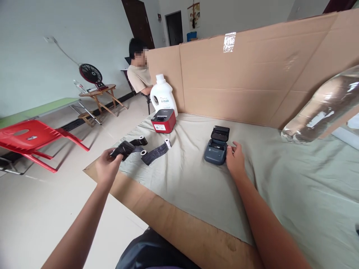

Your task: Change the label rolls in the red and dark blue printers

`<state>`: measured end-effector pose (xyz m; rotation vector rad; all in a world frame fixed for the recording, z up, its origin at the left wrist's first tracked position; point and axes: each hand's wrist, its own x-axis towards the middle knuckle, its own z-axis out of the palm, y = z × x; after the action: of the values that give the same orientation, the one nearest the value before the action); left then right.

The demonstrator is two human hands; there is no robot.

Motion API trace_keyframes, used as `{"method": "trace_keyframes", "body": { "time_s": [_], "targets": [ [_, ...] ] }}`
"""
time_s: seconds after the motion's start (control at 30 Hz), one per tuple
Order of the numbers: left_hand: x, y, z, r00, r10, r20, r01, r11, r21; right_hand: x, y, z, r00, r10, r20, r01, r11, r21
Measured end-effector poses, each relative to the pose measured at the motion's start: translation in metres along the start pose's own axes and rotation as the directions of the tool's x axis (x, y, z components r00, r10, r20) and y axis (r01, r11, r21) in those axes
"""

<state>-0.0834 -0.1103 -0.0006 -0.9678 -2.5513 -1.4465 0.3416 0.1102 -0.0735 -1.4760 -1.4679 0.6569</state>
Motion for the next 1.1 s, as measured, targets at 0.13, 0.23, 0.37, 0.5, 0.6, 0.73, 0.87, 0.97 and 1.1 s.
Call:
{"method": "trace_keyframes", "body": {
  "time_s": [0.13,0.23,0.37,0.5,0.6,0.73,0.87,0.97,1.1],
  "targets": [
    [-0.027,-0.018,0.000,0.996,-0.056,-0.073,0.066,0.987,0.144,0.001,0.002,0.000,1.000,-0.029,-0.005,0.029,1.000,-0.005],
    [-0.033,-0.023,0.011,0.998,-0.030,-0.048,0.039,0.982,0.187,0.000,0.000,-0.001,1.000,-0.015,0.001,0.015,1.000,-0.020],
    [-0.035,-0.022,0.024,0.995,0.001,0.100,-0.025,0.971,0.238,-0.002,-0.006,-0.002,1.000,0.005,0.008,-0.005,1.000,-0.028],
    [-0.039,-0.021,0.016,0.987,0.004,0.159,-0.051,0.955,0.293,-0.001,-0.006,-0.002,1.000,0.002,-0.005,-0.002,0.999,-0.042],
    [-0.022,-0.018,0.001,0.995,0.044,0.087,-0.069,0.949,0.309,0.000,-0.003,-0.001,1.000,0.009,0.002,-0.008,0.999,-0.035],
    [0.043,-0.007,0.006,0.969,0.216,0.124,-0.245,0.909,0.336,0.001,0.000,0.000,1.000,-0.002,0.003,0.002,1.000,-0.029],
    [0.108,0.008,0.046,0.788,0.261,0.557,-0.480,0.827,0.292,0.001,-0.001,0.000,1.000,0.001,-0.002,-0.001,0.999,-0.033],
    [0.131,0.019,0.074,0.708,0.178,0.683,-0.495,0.816,0.300,0.001,-0.001,0.000,1.000,-0.014,-0.020,0.014,0.999,-0.040],
    [0.138,0.042,0.079,0.739,0.217,0.637,-0.490,0.823,0.289,0.002,0.000,0.001,1.000,-0.010,-0.016,0.010,0.999,-0.034]
  ]
}}
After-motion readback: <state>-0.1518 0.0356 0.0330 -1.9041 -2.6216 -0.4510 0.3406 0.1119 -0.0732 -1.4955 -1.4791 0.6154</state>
